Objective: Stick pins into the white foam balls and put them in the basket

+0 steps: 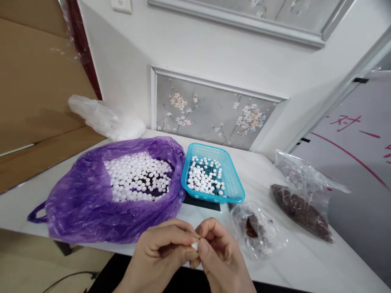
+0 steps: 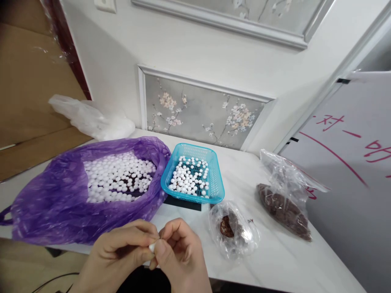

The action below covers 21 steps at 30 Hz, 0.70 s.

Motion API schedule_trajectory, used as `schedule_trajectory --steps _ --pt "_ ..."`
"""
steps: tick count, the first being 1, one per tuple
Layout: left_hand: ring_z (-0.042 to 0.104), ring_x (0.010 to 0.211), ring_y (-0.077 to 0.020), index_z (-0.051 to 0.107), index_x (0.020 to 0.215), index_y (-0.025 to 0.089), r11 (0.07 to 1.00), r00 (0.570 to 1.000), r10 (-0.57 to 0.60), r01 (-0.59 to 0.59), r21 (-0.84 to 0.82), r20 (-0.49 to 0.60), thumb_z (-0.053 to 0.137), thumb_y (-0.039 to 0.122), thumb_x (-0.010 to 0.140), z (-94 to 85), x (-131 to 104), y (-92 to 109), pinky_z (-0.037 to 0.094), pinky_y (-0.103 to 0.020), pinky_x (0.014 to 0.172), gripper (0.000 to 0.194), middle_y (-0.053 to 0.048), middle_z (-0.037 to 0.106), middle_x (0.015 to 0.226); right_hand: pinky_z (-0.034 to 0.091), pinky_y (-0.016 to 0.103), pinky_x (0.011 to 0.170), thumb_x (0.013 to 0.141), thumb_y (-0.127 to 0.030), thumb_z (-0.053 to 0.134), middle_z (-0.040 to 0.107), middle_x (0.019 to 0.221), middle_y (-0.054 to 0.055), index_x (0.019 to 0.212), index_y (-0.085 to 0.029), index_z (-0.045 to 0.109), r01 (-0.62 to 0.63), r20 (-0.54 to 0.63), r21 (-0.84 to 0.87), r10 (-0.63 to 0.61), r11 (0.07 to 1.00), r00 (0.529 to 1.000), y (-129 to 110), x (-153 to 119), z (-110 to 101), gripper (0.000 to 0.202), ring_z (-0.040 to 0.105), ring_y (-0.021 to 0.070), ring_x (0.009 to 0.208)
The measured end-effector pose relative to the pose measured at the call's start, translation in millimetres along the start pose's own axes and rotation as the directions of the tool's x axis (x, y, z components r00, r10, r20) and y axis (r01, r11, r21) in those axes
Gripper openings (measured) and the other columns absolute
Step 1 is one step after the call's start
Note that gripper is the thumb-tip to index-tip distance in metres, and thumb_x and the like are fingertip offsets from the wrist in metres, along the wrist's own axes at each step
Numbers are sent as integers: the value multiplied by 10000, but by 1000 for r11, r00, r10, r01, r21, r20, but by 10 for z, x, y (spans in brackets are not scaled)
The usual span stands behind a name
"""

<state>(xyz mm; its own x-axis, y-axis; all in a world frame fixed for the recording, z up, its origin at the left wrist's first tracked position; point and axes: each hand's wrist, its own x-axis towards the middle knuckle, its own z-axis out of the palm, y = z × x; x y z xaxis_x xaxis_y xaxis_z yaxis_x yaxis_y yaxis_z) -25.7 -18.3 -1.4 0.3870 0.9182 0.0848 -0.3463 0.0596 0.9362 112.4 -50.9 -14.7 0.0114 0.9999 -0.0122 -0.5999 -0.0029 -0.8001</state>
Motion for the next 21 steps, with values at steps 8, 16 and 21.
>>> schedule_trajectory --steps 8,16,21 --pt "624 628 -88 793 739 185 928 976 -217 195 -318 -34 885 267 674 102 89 -56 510 -169 644 140 -1 697 672 457 224 592 861 -483 696 662 722 -4 881 -214 682 132 -88 -131 -144 983 986 -181 -48 -100 270 592 106 580" --pt "710 779 -154 730 900 159 988 997 -19 30 151 -78 688 286 869 198 455 41 577 -252 764 137 -59 757 857 522 339 703 889 -450 544 763 905 64 977 -258 687 -135 -215 -976 -620 174 754 -516 -195 -999 256 706 258 769" --pt "657 1137 -258 706 1149 160 750 955 295 -218 624 -21 584 181 871 232 991 119 493 -369 1012 304 -115 725 1233 509 318 521 900 -295 418 796 815 63 777 -284 702 -224 -118 -914 -306 -339 945 -538 34 -1354 310 739 264 647"
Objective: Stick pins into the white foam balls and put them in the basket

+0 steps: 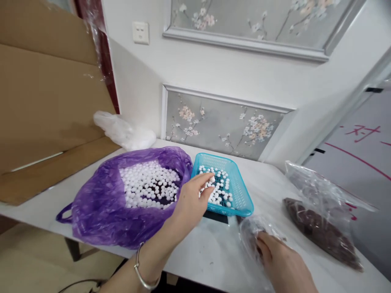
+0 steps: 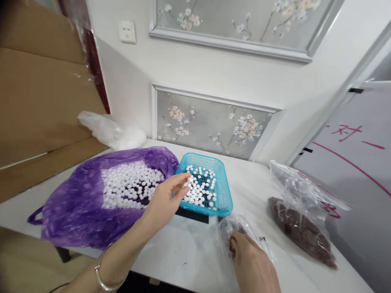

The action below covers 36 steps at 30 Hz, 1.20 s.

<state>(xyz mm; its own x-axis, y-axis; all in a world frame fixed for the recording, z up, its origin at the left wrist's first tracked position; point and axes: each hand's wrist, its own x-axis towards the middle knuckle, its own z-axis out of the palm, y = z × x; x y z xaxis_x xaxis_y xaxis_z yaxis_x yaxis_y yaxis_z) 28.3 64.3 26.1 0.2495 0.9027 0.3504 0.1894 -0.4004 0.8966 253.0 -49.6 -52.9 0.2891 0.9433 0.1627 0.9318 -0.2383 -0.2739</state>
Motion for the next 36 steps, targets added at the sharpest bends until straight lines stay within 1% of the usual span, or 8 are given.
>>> schedule_trajectory --steps 4,7,10,17,21,29,32,36 --pt "639 1166 -268 727 1159 191 967 1000 31 -30 251 -1 529 186 882 -381 132 -66 445 -389 1049 341 -87 728 1251 477 300 473 878 -211 428 762 692 66 668 -270 649 58 66 -170 -48 984 997 -83 63 56 310 742 262 610" --pt "701 983 -278 780 1003 202 907 999 -18 1 421 36 513 229 882 -780 106 -205 495 -397 944 293 -78 795 1047 450 296 454 861 -193 448 760 761 69 682 -266 659 64 101 -158 -49 985 994 -140 66 68 286 747 260 631" --pt "712 911 -293 802 878 216 838 988 -92 8 545 126 568 165 797 -1014 64 -408 505 -388 877 253 -79 809 950 441 289 435 892 -228 427 747 820 72 703 -257 674 63 106 -113 -51 992 993 -124 91 100 313 740 244 634" --pt "699 868 -266 765 747 227 781 964 -167 0 625 208 558 96 749 -917 -26 -655 493 -345 832 245 -81 757 877 560 296 557 900 -274 441 779 1028 55 899 -280 741 42 -19 42 -41 998 999 73 36 173 300 757 229 725" --pt "680 847 -255 725 707 215 796 966 -167 13 605 199 597 123 731 -902 -20 -628 494 -356 844 159 -73 710 881 571 333 694 921 -286 394 764 1044 80 879 -258 718 50 -234 79 -30 996 972 3 -54 135 328 742 251 839" --pt "691 869 -246 660 928 193 923 982 -147 92 374 121 558 302 892 -909 -198 -262 543 -362 815 154 -77 731 921 513 325 585 912 -371 406 780 883 38 873 -286 650 -79 -297 227 146 971 943 -237 -135 -72 262 736 236 706" --pt "677 793 -174 668 885 200 980 967 -199 191 62 157 677 328 849 -818 -370 -86 547 -258 718 133 -34 721 881 531 336 668 889 -396 438 779 820 31 901 -275 651 -151 -296 338 257 929 920 -275 -138 -136 246 750 240 726" --pt "599 683 -89 709 829 227 865 949 -253 309 -395 187 797 215 764 -698 -527 17 494 -168 641 110 32 665 780 554 353 722 827 -450 555 776 835 42 909 -257 695 -129 -247 467 270 875 931 -257 -138 -141 252 742 252 735"
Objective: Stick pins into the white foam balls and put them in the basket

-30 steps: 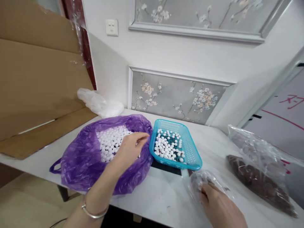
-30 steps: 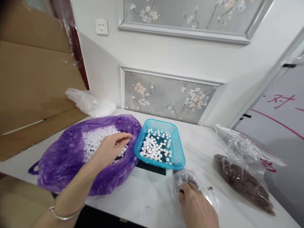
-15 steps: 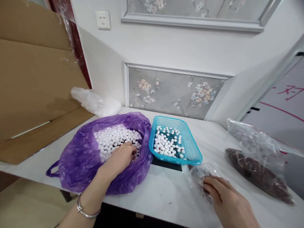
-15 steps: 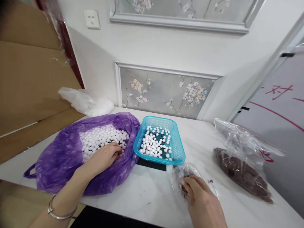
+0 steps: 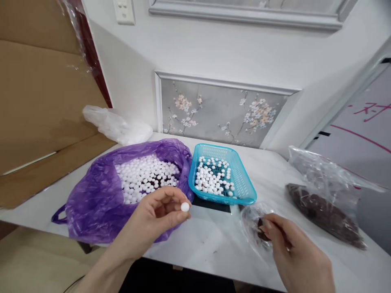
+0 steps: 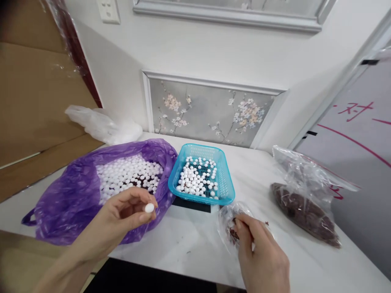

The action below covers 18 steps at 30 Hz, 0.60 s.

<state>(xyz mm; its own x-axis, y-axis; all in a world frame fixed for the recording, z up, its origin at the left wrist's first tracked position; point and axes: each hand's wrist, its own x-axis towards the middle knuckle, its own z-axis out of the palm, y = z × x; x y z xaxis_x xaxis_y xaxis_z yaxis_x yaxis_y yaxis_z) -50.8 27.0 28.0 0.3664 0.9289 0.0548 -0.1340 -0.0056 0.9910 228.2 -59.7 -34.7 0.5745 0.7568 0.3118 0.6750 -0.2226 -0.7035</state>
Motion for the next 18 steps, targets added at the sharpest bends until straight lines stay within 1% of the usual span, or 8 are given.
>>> schedule_trajectory --steps 2,4,6,7,9,11,14,18 --pt "606 673 -83 742 851 242 993 999 -18 22 -119 35 813 209 756 51 -30 -27 492 -156 640 123 32 680 761 568 326 699 808 -453 634 772 806 40 911 -253 722 -37 49 157 30 987 998 -27 -31 -10 242 732 240 737" --pt "627 683 -89 767 841 237 977 996 -54 67 -202 70 821 231 755 107 -44 -55 501 -153 657 102 16 709 749 575 270 665 825 -432 690 753 745 26 917 -249 730 -103 127 405 56 908 990 -126 -95 -23 209 710 197 700" --pt "634 671 -89 777 816 218 953 987 -120 144 -267 105 822 262 759 184 -52 -76 502 -142 647 85 0 727 733 559 212 601 856 -394 711 715 679 -1 903 -248 724 -183 241 670 22 720 970 -287 -173 -26 153 665 139 611" --pt "632 652 -84 777 809 208 937 979 -161 191 -293 123 821 275 762 231 -56 -84 498 -134 628 92 -4 729 719 544 194 560 871 -384 706 701 670 -12 908 -252 721 -245 309 775 -12 583 951 -376 -211 -19 138 643 116 568" --pt "630 623 -78 776 805 195 903 958 -230 275 -330 169 824 293 759 331 -68 -96 486 -119 587 118 -9 729 696 520 173 517 894 -344 697 700 709 -16 900 -250 719 -370 416 862 -67 346 907 -537 -272 10 97 628 82 522" --pt "648 645 -87 776 819 186 873 937 -272 337 -353 220 828 295 755 422 -86 -109 495 -123 590 136 -21 733 709 527 175 527 904 -309 691 715 794 2 895 -244 720 -436 465 877 -126 203 877 -641 -316 48 72 652 83 565" --pt "681 734 -108 774 836 171 809 905 -307 411 -420 293 813 241 777 507 -116 -140 547 -170 696 99 -44 747 818 540 181 575 897 -273 701 712 885 20 874 -231 730 -431 453 888 -148 163 879 -684 -357 89 56 672 95 659" --pt "692 702 -76 775 815 169 668 869 -366 494 -556 332 796 141 787 521 -145 -197 561 -161 709 46 -35 754 845 519 177 628 883 -279 722 674 803 -23 898 -249 706 -352 388 909 -147 225 910 -655 -374 109 36 638 69 628"
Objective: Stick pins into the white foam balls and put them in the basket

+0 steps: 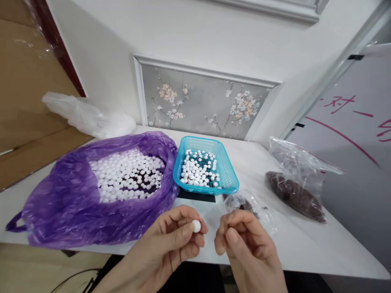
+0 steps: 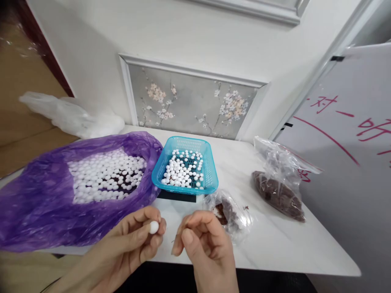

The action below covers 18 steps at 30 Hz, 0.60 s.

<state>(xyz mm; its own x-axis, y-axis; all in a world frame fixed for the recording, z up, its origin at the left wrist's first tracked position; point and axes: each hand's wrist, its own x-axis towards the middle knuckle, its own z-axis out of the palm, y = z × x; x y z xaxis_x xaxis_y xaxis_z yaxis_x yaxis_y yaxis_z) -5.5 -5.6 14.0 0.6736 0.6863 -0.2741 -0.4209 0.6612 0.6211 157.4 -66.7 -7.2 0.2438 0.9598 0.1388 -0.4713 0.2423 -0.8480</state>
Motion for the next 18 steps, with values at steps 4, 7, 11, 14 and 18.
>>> schedule_trajectory --steps 4,7,11,14,18 --pt "702 659 -74 787 873 178 985 999 -28 21 -169 -37 824 148 759 -46 -5 -34 568 -155 690 124 -44 762 774 491 180 645 904 -330 696 643 745 -47 920 -270 665 45 -74 -58 -49 997 996 5 1 27 69 604 69 627" --pt "698 621 -77 786 857 159 979 996 -37 21 -202 -77 835 173 749 -54 -13 -54 574 -154 655 119 -49 757 734 483 181 624 929 -373 654 643 699 -45 893 -256 662 27 -102 -104 -38 994 994 17 -9 73 122 590 72 603" --pt "684 599 -66 772 824 140 981 994 -44 25 -193 -96 835 215 752 -40 -36 -65 571 -141 627 122 -38 738 708 490 181 594 941 -395 630 660 691 -35 878 -237 670 -8 -90 -203 -11 979 996 49 -26 120 175 598 73 577" --pt "667 564 -54 757 795 140 979 995 -34 14 -203 -93 858 236 719 -46 -51 -66 561 -125 593 158 -19 725 685 504 196 591 940 -395 628 669 683 -28 876 -232 665 0 -76 -264 -21 964 997 60 -43 153 180 617 83 573" --pt "671 559 -65 747 827 150 976 992 -40 13 -217 -124 867 218 706 -79 -63 -65 561 -135 573 183 -20 737 709 485 202 534 952 -402 605 654 652 -33 882 -234 648 -34 -75 -213 18 976 997 63 -74 177 187 598 80 511"
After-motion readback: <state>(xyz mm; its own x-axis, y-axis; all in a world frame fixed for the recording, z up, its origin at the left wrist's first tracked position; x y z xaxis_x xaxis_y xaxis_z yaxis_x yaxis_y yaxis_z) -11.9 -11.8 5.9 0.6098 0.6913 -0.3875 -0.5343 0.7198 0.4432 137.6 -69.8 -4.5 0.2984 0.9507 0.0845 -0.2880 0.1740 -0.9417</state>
